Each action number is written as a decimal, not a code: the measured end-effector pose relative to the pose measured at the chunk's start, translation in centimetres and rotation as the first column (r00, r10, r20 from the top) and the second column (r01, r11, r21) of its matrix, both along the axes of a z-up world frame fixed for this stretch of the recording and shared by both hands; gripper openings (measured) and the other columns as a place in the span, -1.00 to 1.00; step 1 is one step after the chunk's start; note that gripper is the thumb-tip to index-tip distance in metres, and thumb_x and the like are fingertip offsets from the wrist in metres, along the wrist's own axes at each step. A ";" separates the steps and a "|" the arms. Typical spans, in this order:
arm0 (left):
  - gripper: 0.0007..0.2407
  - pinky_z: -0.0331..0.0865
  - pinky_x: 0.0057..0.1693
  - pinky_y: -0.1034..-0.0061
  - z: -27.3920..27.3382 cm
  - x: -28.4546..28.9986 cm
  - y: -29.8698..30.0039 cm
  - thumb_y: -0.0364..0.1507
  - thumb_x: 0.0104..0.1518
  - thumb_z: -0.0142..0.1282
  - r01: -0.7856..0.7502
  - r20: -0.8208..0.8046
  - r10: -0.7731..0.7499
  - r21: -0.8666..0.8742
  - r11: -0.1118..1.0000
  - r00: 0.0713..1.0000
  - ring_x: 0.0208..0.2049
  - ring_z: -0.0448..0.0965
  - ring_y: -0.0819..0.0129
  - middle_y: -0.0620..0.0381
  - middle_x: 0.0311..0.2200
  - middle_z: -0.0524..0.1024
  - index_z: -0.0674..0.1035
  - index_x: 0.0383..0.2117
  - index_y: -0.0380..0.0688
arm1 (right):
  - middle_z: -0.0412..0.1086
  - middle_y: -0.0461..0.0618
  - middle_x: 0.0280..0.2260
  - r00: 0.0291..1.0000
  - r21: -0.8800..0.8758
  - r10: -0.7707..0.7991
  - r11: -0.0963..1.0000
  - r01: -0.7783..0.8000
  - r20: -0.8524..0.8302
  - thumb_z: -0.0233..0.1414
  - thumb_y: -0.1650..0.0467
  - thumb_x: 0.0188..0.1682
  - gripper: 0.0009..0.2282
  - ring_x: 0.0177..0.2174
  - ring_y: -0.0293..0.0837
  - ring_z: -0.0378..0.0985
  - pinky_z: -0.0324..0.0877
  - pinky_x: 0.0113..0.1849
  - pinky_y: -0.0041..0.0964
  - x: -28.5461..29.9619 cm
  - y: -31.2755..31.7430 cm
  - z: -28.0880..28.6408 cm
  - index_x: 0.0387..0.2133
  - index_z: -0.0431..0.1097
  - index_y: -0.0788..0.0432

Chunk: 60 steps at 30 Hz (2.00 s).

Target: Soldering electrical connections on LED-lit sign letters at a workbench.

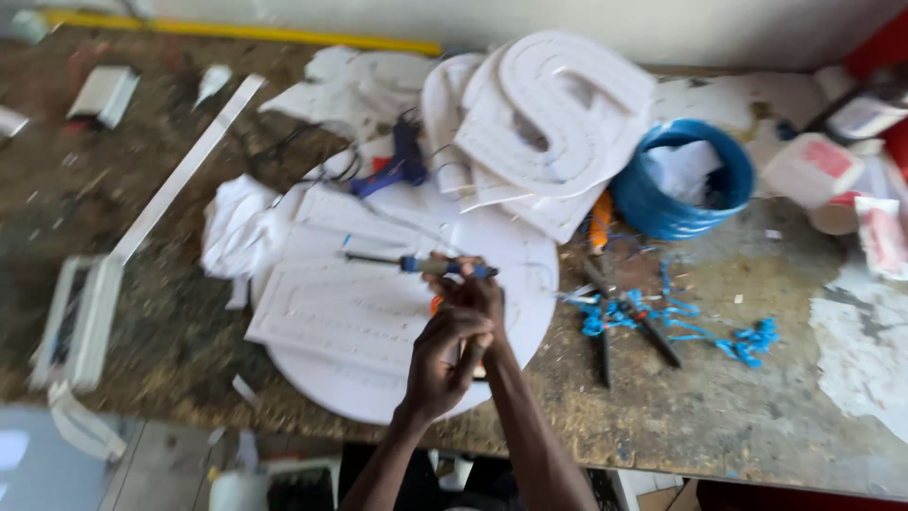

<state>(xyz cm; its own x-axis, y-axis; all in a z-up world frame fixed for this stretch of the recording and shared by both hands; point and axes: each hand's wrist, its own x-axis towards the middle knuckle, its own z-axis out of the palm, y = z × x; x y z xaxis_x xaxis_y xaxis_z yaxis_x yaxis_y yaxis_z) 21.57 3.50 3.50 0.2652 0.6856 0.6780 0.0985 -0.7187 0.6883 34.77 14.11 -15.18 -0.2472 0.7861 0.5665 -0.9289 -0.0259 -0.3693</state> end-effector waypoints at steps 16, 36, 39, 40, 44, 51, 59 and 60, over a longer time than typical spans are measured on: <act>-0.57 0.33 0.37 0.09 -4.4 -6.9 -2.0 -0.12 0.51 0.06 -0.133 0.183 0.355 -0.698 0.704 0.917 0.15 0.55 0.09 -0.18 0.07 0.63 0.54 0.20 -0.29 | 0.53 0.18 0.21 0.980 -0.577 -0.163 0.793 0.197 0.111 0.11 0.30 0.22 -0.86 0.00 0.23 0.73 0.70 -0.02 -0.06 -11.6 -10.1 8.4 -0.07 0.56 0.02; -0.79 0.68 -0.12 0.37 -4.2 -15.2 1.9 -0.29 0.57 0.12 -0.597 -0.038 0.627 -0.356 0.719 0.778 -0.30 0.73 0.17 0.01 -0.31 0.58 0.53 0.06 -0.17 | 0.62 0.18 -0.32 0.223 0.000 -0.253 0.662 0.750 0.941 0.13 0.41 0.27 -0.79 -0.46 -0.13 0.61 0.56 -0.44 -0.31 -3.5 -16.9 8.6 0.07 0.57 0.29; -0.84 0.57 -0.06 0.18 -6.1 -17.1 3.0 -0.36 0.56 0.16 -0.679 -0.158 0.661 -0.209 0.704 0.734 -0.31 0.67 0.00 -0.06 -0.35 0.53 0.57 -0.01 -0.21 | 0.63 0.06 -0.30 -0.304 0.448 -0.392 0.355 0.821 0.868 0.22 0.53 0.13 -0.78 -0.43 -0.05 0.68 0.45 -0.50 -0.32 -1.5 -17.0 7.0 0.03 0.62 0.12; -0.86 0.56 -0.11 0.14 -6.9 -17.5 3.3 -0.36 0.53 0.20 -0.696 -0.206 0.666 -0.172 0.697 0.717 -0.34 0.68 -0.07 -0.05 -0.40 0.55 0.60 -0.07 -0.18 | 0.60 0.04 -0.18 -0.461 0.584 -0.405 0.262 0.769 0.789 0.26 0.44 0.15 -0.76 -0.32 0.00 0.63 0.47 -0.40 -0.24 -0.8 -16.8 7.0 0.07 0.56 0.11; -0.82 0.51 -0.23 0.14 -8.5 -19.0 4.1 -0.29 0.46 0.26 -0.711 -0.324 0.648 -0.131 0.690 0.689 -0.46 0.66 -0.03 0.06 -0.54 0.54 0.63 -0.23 -0.10 | 0.38 0.31 0.14 -0.622 0.743 -0.424 0.230 0.629 0.658 0.26 0.26 0.16 -0.43 0.06 0.36 0.44 0.39 0.08 0.25 -1.1 -17.7 9.5 0.36 0.29 0.31; -0.72 0.52 0.08 -0.20 -9.7 -20.0 5.2 -0.21 0.53 0.14 -0.656 -0.360 0.574 -0.162 0.737 0.735 -0.13 0.69 -0.27 -0.12 -0.33 0.59 0.61 -0.17 -0.21 | 0.40 0.18 0.17 -0.503 0.681 -0.495 0.293 0.671 0.708 0.32 0.37 0.16 -0.48 0.10 0.20 0.48 0.47 0.08 0.04 -4.1 -17.2 7.5 0.35 0.32 0.19; -0.66 0.20 0.40 -0.49 -10.1 -18.5 3.7 -0.22 0.56 0.10 -0.596 -0.379 0.529 -0.079 0.799 0.759 0.35 0.44 -0.50 -0.32 0.26 0.55 0.56 -0.19 -0.35 | 0.52 0.08 0.03 -0.608 0.851 -0.601 0.294 0.436 0.519 0.37 0.39 0.03 -0.62 0.05 0.15 0.52 0.46 0.04 0.01 -7.1 -13.7 7.8 0.13 0.57 0.05; -0.66 0.20 0.40 -0.49 -10.6 -18.5 3.5 -0.22 0.56 0.10 -0.596 -0.379 0.528 -0.083 0.799 0.760 0.35 0.44 -0.50 -0.32 0.26 0.55 0.56 -0.19 -0.35 | 0.52 0.08 0.03 -0.610 0.851 -0.599 0.296 0.434 0.519 0.37 0.39 0.03 -0.62 0.05 0.15 0.52 0.46 0.04 0.01 -6.7 -13.1 8.1 0.13 0.57 0.05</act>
